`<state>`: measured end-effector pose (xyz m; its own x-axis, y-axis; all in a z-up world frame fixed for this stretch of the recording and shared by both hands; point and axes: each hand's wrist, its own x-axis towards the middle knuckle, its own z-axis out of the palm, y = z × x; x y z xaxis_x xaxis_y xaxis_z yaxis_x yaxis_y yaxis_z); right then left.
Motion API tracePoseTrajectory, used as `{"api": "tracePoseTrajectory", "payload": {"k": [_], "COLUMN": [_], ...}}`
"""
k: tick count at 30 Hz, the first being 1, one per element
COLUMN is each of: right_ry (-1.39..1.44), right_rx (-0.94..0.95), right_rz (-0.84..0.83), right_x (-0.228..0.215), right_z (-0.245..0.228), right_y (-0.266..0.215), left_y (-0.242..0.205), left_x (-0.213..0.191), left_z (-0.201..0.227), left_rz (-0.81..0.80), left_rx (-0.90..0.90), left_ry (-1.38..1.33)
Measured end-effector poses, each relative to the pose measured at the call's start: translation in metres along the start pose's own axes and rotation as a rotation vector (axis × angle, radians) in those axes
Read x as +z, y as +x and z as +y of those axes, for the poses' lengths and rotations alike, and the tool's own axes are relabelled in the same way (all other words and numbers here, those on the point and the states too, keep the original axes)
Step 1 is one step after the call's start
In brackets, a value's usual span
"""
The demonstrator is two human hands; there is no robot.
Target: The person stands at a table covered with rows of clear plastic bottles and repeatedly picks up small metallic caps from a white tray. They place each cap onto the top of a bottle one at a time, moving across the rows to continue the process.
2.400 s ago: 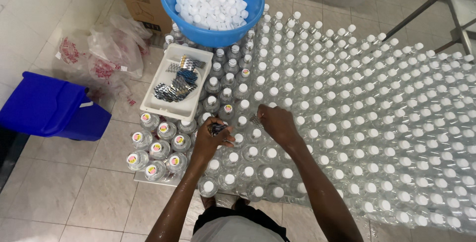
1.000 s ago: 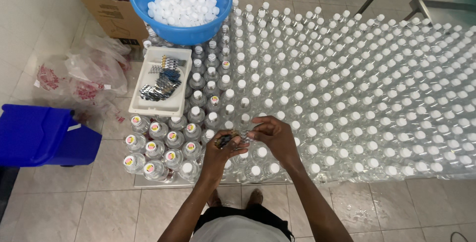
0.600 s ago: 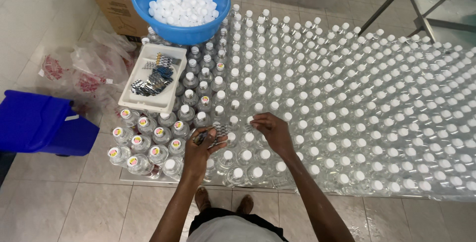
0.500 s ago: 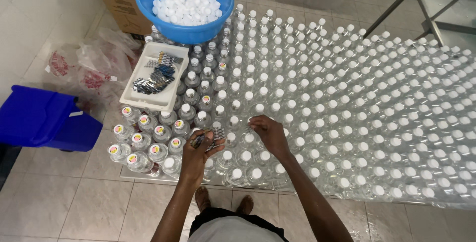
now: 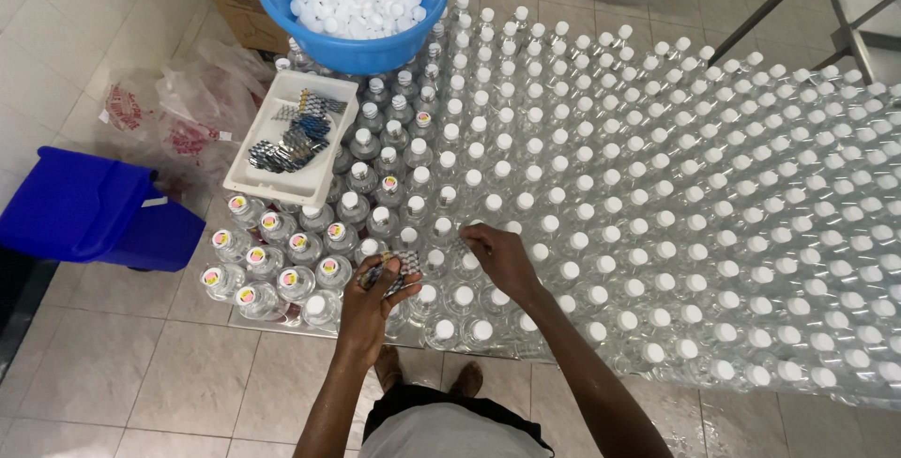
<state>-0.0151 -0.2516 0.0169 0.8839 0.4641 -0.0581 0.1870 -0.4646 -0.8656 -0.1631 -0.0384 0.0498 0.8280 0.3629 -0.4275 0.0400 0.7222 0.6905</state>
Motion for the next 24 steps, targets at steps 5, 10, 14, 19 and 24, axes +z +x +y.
{"api": "tracePoseTrajectory", "payload": {"k": [5, 10, 14, 19, 24], "right_ry": [-0.021, 0.011, -0.02, -0.057, -0.043], "right_rx": [-0.017, 0.01, 0.023, 0.023, 0.038], "right_rz": [-0.064, -0.069, -0.137, -0.176, -0.205], "right_x": [-0.01, -0.024, -0.028, -0.029, -0.033], "right_z": [-0.007, -0.01, -0.028, -0.033, -0.035], "right_y": [-0.003, 0.0, -0.002, -0.009, -0.025], "left_y": [0.013, 0.014, 0.023, 0.029, 0.034], "left_x": [-0.01, 0.0, 0.0, 0.0, -0.001], "left_z": [-0.003, 0.01, 0.009, 0.01, 0.008], "left_rz": [-0.028, -0.061, -0.082, -0.087, -0.104], "left_rx": [-0.001, -0.015, -0.023, -0.041, -0.046], "left_ry": [0.042, 0.049, 0.05, 0.045, 0.05]}}
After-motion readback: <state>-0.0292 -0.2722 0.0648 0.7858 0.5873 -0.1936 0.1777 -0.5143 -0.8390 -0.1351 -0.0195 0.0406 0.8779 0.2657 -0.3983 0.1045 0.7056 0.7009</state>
